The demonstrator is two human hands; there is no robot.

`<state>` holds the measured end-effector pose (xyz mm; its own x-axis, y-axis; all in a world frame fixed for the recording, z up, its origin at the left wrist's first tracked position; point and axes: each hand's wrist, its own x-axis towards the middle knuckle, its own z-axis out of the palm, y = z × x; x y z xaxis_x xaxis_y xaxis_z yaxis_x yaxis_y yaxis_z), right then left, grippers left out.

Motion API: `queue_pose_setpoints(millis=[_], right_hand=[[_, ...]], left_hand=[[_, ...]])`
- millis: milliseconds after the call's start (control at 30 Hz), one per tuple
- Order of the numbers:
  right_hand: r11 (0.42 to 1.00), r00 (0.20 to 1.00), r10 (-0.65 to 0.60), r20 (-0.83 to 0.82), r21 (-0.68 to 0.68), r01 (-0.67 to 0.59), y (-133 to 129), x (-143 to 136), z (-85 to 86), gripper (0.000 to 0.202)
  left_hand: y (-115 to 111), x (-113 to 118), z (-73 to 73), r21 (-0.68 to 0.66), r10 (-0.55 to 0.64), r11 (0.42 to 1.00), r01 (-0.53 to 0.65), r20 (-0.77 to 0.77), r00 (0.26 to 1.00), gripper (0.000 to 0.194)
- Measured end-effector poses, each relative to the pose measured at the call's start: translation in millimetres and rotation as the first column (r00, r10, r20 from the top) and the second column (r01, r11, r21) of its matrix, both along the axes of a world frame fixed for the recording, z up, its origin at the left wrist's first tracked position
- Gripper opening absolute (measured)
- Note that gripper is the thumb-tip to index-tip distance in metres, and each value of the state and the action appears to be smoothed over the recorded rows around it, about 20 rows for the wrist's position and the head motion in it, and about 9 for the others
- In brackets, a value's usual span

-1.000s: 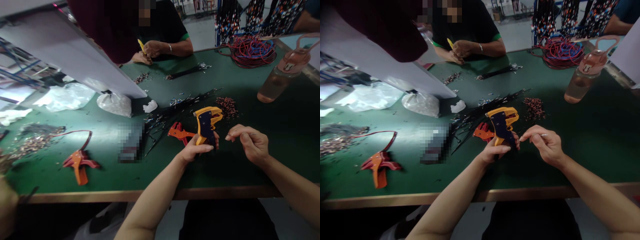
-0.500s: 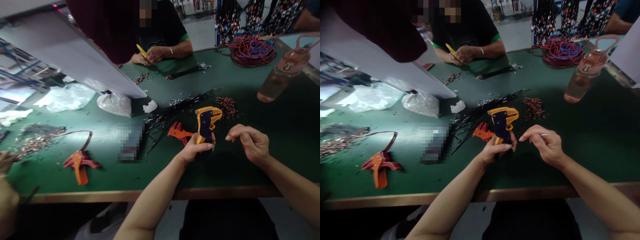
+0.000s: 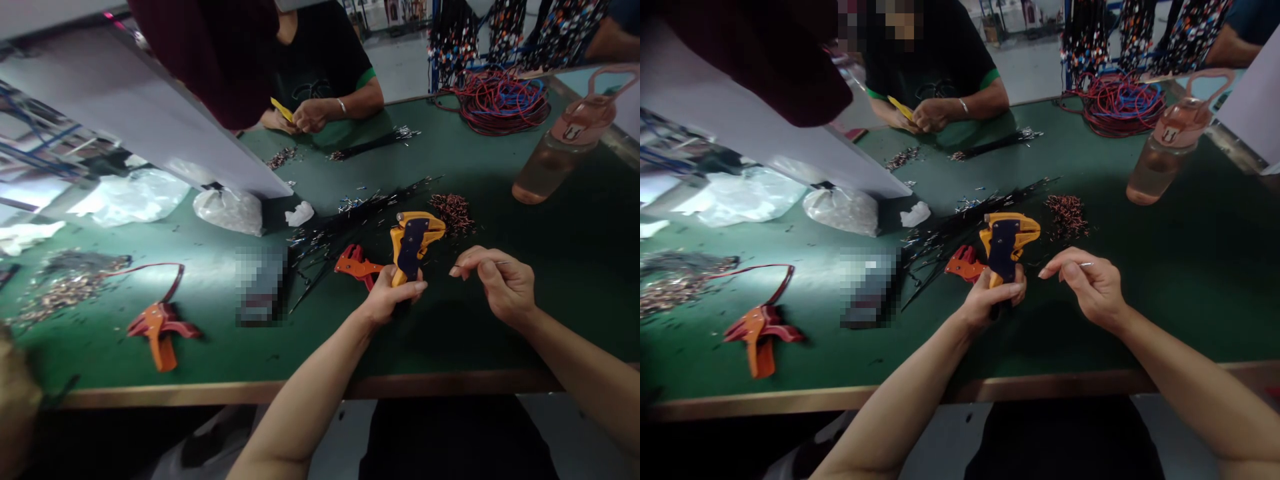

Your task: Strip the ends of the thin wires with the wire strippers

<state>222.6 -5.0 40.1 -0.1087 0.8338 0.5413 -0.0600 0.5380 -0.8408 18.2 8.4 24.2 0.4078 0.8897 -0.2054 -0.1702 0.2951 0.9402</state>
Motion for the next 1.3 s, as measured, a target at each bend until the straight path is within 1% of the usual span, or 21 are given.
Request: queue_pose_setpoints(millis=[133, 267, 367, 467, 600, 833, 1100, 1300], right_hand=[[0.999, 0.999, -0.037, -0.001, -0.025, 0.037, -0.2, -0.3, 0.2, 0.023], [0.996, 0.997, -0.066, 0.033, -0.051, 0.068, 0.4, -0.4, -0.6, 0.023], [0.994, 0.996, -0.089, 0.025, -0.063, 0.091, 0.7, -0.7, -0.2, 0.024], [0.993, 0.995, -0.1, 0.011, -0.065, 0.1, 0.6, -1.2, 0.5, 0.025], [0.995, 0.997, -0.082, 0.004, -0.061, 0.082, 0.3, -1.2, -0.1, 0.025], [0.997, 0.998, -0.067, 0.003, -0.05, 0.067, -0.3, -0.9, -1.6, 0.023], [0.996, 0.998, -0.069, 0.005, -0.055, 0.069, -0.9, 0.5, -2.4, 0.022], [0.995, 0.997, -0.082, -0.004, -0.056, 0.081, -0.5, -0.4, -1.7, 0.022]], left_hand=[[1.1, -0.5, -2.3, 0.006, -0.003, 1.0, 0.003, 0.02, 1.0, 0.037], [2.3, -1.2, -4.5, 0.007, -0.046, 0.999, 0.046, 0.16, 0.986, 0.036], [1.5, -2.1, -4.4, -0.025, -0.084, 0.995, 0.093, 0.256, 0.963, 0.043], [0.8, -2.9, -5.0, -0.061, -0.086, 0.992, 0.109, 0.305, 0.949, 0.048], [1.8, -3.6, -7.6, -0.049, -0.069, 0.995, 0.088, 0.299, 0.952, 0.046], [4.0, -3.8, -8.3, 0.026, -0.052, 0.999, 0.047, 0.23, 0.972, 0.035], [3.7, -5.8, -9.2, 0.034, -0.074, 0.997, 0.069, 0.172, 0.982, 0.037], [3.2, -4.6, -8.5, 0.039, -0.053, 0.998, 0.049, 0.121, 0.991, 0.036]])
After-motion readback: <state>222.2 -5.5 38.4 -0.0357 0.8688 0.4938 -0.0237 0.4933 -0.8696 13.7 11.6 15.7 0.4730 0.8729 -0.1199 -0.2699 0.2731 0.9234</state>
